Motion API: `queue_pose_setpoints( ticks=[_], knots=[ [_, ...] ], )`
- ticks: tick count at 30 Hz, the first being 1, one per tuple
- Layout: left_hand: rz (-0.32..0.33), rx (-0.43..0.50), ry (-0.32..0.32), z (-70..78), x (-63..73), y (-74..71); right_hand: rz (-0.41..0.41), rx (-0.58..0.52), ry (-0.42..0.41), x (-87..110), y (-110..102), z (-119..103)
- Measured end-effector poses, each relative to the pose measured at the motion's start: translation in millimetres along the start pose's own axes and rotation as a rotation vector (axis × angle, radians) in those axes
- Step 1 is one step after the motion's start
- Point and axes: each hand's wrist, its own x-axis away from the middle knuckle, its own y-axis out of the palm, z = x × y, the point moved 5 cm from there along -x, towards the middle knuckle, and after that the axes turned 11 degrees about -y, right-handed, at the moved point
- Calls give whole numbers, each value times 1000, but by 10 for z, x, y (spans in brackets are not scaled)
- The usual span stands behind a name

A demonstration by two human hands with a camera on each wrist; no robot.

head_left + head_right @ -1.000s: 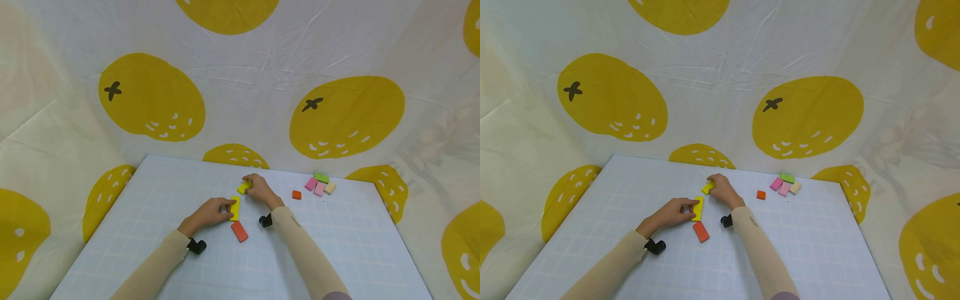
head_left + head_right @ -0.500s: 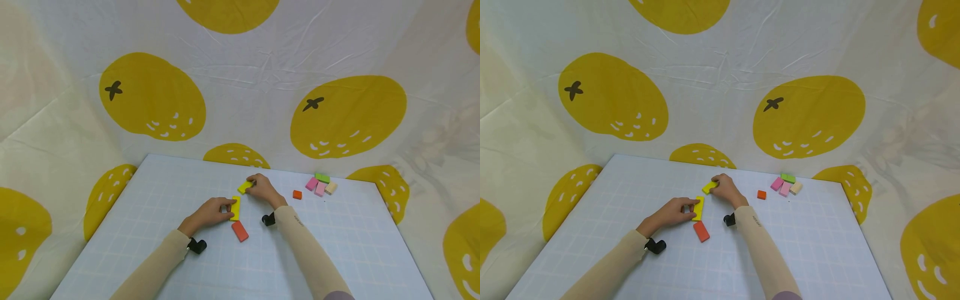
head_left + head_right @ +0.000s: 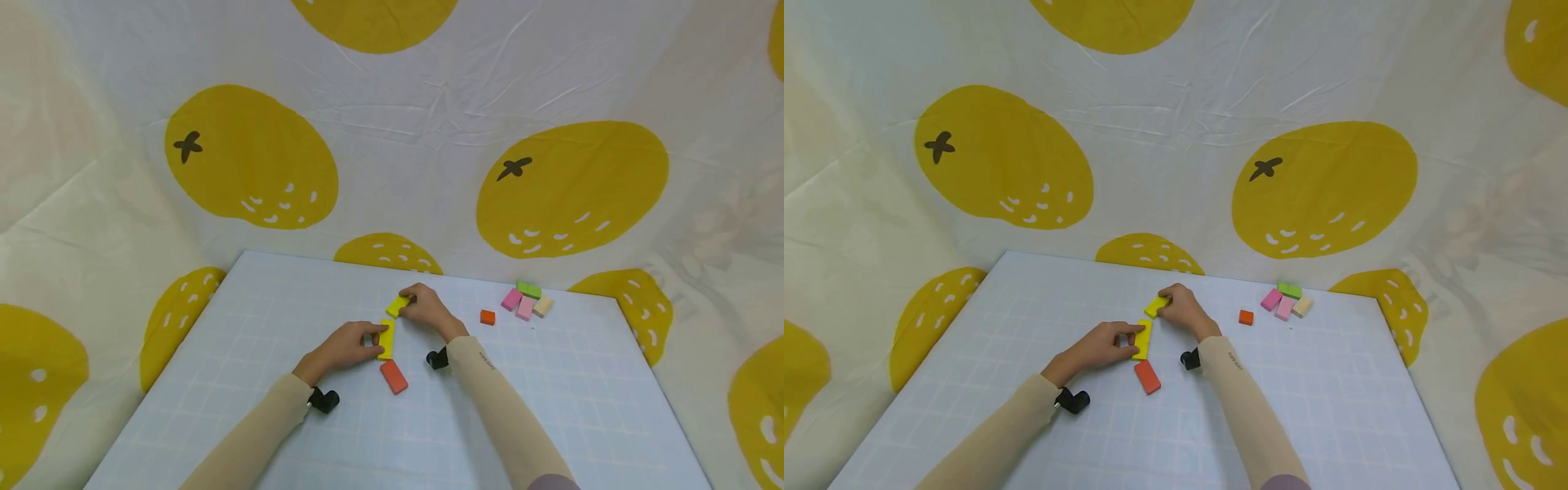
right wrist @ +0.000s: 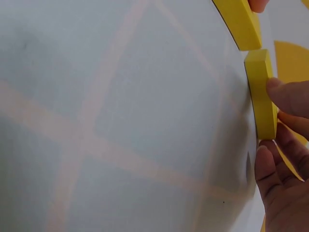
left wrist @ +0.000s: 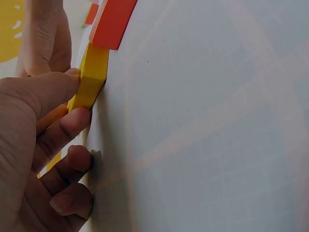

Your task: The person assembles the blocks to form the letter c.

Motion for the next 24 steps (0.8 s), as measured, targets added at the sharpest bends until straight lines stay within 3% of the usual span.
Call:
queue_pose_setpoints(
  ticks=[10, 24],
  knots=[
    [3, -1, -7, -13, -10, 10, -8, 14, -45, -5, 20, -47],
    [-2, 4, -27, -13, -22, 13, -28, 3, -40, 22, 42, -69]
  ],
)
